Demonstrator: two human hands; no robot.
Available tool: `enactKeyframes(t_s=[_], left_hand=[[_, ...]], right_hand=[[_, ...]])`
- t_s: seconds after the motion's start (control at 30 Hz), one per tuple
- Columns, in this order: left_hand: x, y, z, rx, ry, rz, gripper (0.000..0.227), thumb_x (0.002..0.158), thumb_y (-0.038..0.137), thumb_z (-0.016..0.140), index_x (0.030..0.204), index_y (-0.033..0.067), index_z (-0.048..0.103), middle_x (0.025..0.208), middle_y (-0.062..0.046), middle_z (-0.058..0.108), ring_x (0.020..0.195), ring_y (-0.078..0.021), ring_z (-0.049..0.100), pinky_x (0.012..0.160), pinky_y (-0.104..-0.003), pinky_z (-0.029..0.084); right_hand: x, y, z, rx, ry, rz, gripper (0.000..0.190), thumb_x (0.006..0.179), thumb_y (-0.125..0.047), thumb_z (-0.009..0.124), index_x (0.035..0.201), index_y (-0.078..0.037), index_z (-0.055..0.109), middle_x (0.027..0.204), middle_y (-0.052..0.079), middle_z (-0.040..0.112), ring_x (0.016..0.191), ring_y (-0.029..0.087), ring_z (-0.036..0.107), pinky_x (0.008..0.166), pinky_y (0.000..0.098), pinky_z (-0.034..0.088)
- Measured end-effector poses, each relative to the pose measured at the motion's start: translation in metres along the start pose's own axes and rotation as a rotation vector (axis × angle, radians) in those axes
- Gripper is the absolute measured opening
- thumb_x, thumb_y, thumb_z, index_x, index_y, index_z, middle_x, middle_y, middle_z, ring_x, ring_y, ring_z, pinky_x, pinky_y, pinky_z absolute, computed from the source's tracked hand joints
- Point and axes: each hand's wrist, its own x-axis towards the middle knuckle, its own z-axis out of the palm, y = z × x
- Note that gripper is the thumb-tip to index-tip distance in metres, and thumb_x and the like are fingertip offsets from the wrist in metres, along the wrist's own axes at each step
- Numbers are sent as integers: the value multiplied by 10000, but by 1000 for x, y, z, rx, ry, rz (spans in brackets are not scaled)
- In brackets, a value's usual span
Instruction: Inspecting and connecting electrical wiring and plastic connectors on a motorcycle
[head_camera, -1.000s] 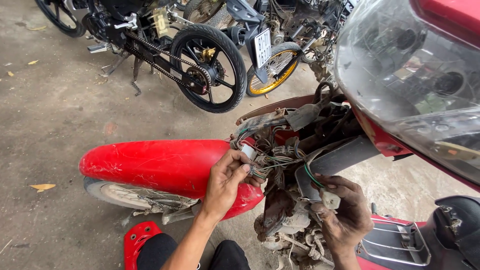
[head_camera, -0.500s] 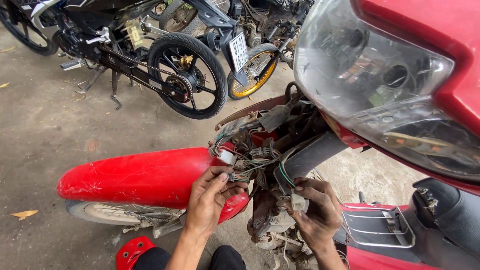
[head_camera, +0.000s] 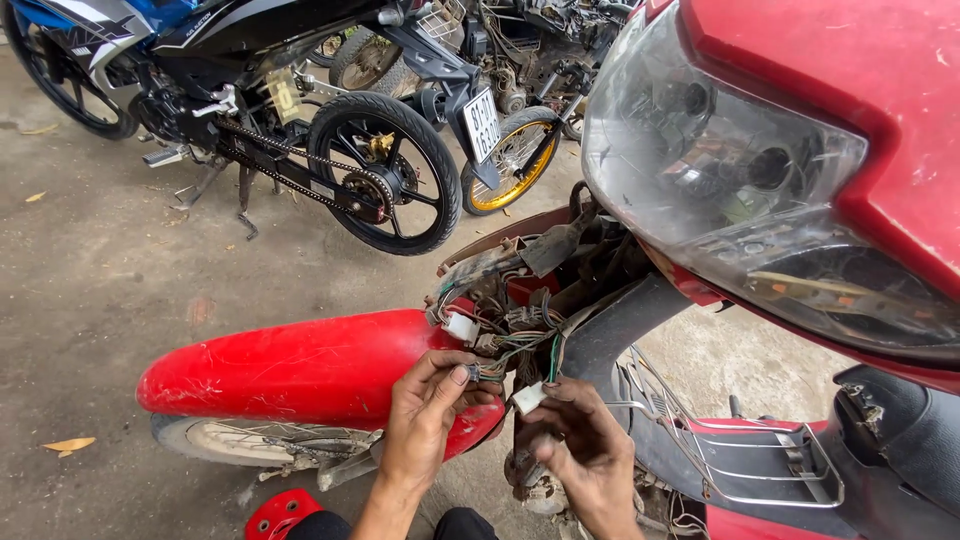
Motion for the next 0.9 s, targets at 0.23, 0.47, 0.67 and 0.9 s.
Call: enactKeyframes(t_s=[0.23,0.47,0.67,0.9], left_hand=[[-6,4,6,77,-36,85,198,969,70,633,1120,-47,683,1019,-187,738,818,-295,767,761,-410,685],[-3,2,2,45,-50,65,236,979,95,621,1163,-40,680,1071,-201,735,852,-321,747,747,-429,678],[-6,4,5,56,-3,59,231,973,78,629,1161,-42,686,1051,-204,751,876,-277,718,694,-396,651],[-4,2,2,43,21,6,290,965,108,636,1219,-26,670,997,-225,752,885,-316,758,748,-400,659]], right_hand=[[-6,10,33,346,375,294,477,801,122,765,1221,4,575,972,192,732,880,235,732,830,318,628],[7,-16,39,337,186,441,422,913,-242,689,1107,128,636,865,293,789,547,281,642,552,337,558],[23,-26,52,417,203,370,358,892,-91,717,1211,63,666,1127,239,787,631,159,640,377,227,496],[10,-6,44,277,271,361,339,834,-57,809,1149,35,723,528,37,604,411,101,524,400,241,477]])
